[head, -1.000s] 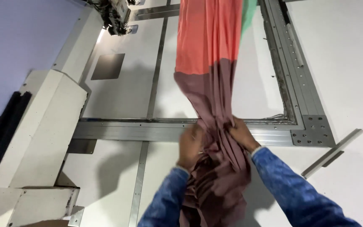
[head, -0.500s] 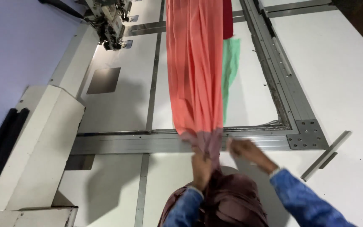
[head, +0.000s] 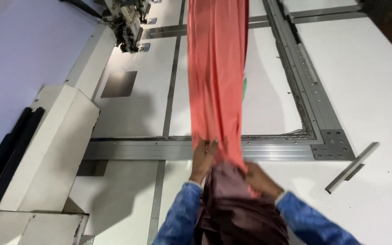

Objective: Positioning and smoothing large fabric panels on an industrial embroidery machine frame and securing them with clamping bars.

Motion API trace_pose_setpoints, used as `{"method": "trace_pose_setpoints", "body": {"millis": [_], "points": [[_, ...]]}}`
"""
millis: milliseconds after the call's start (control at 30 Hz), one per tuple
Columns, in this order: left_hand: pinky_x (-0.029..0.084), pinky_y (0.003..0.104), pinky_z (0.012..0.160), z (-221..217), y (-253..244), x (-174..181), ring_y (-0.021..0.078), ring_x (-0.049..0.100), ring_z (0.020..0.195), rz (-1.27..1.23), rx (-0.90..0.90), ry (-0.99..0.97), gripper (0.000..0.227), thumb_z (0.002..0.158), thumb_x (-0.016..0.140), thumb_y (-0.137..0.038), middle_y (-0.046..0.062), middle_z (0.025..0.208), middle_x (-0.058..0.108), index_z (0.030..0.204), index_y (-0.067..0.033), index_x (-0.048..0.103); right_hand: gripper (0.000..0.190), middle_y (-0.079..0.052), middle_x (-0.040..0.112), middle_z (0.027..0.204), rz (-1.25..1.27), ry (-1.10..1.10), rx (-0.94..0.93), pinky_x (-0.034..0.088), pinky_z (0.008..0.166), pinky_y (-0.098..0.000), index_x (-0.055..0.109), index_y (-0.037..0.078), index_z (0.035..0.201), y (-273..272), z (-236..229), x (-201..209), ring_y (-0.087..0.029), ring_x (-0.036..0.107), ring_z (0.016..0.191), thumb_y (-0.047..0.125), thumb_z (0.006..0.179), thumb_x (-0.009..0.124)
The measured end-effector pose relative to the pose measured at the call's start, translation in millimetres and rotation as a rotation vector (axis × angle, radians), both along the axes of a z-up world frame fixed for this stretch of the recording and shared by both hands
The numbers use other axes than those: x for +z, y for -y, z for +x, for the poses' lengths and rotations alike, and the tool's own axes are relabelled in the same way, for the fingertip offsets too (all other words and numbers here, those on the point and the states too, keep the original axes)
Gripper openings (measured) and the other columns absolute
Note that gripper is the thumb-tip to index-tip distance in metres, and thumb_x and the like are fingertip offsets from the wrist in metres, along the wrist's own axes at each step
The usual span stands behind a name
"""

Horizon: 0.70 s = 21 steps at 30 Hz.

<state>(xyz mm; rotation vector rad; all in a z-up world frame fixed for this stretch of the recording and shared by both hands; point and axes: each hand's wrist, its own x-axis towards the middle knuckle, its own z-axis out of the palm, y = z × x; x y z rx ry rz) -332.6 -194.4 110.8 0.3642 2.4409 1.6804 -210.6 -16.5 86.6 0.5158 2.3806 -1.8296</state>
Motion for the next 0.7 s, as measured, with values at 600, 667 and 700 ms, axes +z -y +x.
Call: {"method": "trace_pose_setpoints", "body": {"millis": [600,667,700], "points": [[0.037,0.059,0.054,126.0,-19.5,-40.0,0.0454,0.057,0.069,-0.118,-0.571,-0.591,0.031,0.103,0.049,-0.026,0.024,0.09,0.062,0.108,0.0045,0.055,0.086,-0.013,0.066,0.138,-0.299,0.106,-0.304,0.053,0.107,-0.0392,0.052,0.009,0.149,-5.1,-76.9,95.5,-0.028,0.065,0.12,0.055,0.077,0.061],[0.043,0.043,0.082,121.2,16.7,69.3,0.0334,0.062,0.096,-0.303,-0.86,0.101,0.029,0.083,0.058,-0.029,0.016,0.105,0.064,0.104,-0.0104,0.062,0.048,-0.014,0.074,0.126,0.071,-0.035,-0.224,0.054,0.097,-0.0406,0.07,0.001,0.128,-27.6,-105.1,23.2,-0.028,0.069,0.115,0.029,0.089,0.063],[0.043,0.043,0.082,74.6,4.8,15.5,0.0334,0.062,0.096,-0.3,-0.854,0.093,0.029,0.083,0.058,-0.029,0.016,0.105,0.064,0.104,-0.0104,0.062,0.048,-0.014,0.074,0.126,0.076,-0.043,-0.219,0.054,0.097,-0.0406,0.07,0.001,0.128,-29.1,-104.5,5.6,-0.028,0.069,0.115,0.029,0.089,0.063]]}}
